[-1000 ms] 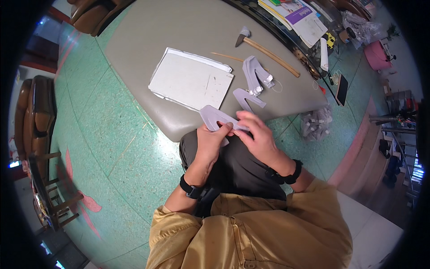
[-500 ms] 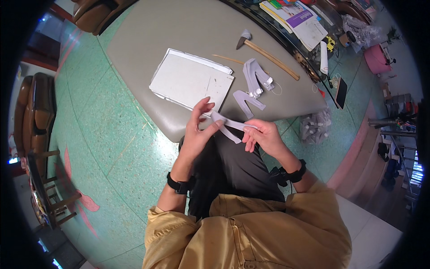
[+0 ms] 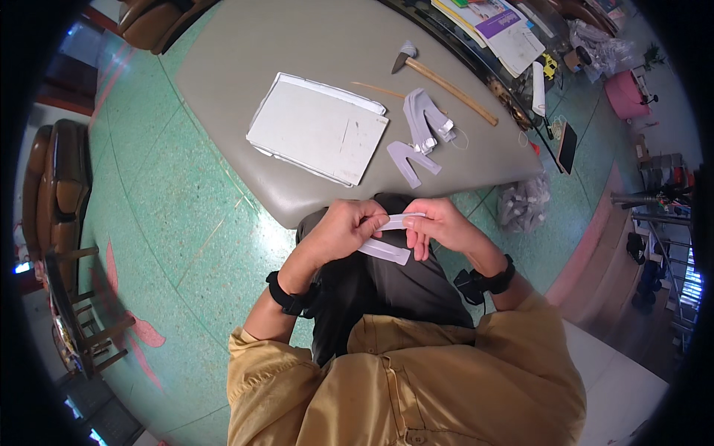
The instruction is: The person takes a bundle of white paper or fabric strips out of a plastic bag, sorts them, and uses a hammer to flatten or join specific pieces on a white board.
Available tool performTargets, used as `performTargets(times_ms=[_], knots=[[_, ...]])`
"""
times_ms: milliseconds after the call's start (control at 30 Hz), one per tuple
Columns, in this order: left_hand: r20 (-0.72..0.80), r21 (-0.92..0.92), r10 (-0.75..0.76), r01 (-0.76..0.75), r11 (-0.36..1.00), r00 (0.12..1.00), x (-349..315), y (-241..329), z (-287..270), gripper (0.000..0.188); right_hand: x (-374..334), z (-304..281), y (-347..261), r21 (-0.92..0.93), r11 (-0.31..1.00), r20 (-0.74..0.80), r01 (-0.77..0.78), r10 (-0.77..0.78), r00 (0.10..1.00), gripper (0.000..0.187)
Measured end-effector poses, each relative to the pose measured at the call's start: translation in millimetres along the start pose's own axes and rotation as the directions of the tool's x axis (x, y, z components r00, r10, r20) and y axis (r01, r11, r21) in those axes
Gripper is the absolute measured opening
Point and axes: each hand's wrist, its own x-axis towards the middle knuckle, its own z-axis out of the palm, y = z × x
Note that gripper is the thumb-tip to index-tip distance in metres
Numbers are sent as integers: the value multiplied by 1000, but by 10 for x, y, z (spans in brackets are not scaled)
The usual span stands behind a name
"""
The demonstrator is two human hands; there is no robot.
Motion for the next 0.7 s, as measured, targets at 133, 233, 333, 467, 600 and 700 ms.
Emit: performTargets(times_ms=[133, 233, 333, 467, 600, 700], knots=[[-15, 69, -40, 41, 997, 999, -10, -16, 7, 14, 33, 76, 39, 42, 999, -61, 10, -8, 998, 16], [-20, 118, -8, 10, 993, 1000, -35, -101, 0, 14, 85, 70, 137, 28, 999, -119, -17, 20, 993, 15], [-66, 52, -5, 9, 999, 998, 58, -215, -89, 18, 182, 40, 158, 81, 996, -140, -45, 56, 989, 16], [-238, 7, 10, -8, 1000, 971, 335, -436, -394, 14, 750, -132, 74, -26, 999, -185, 43, -47, 982, 18], [-356, 194, 8, 66, 979, 935, 632, -793, -717, 15, 1368, -227, -1, -273, 961, -286, -42, -39, 957, 20], [-441, 402, 24, 174, 899, 897, 773, -898, -815, 14, 1680, -227, 13, -407, 907, -365, -105, -57, 929, 21]])
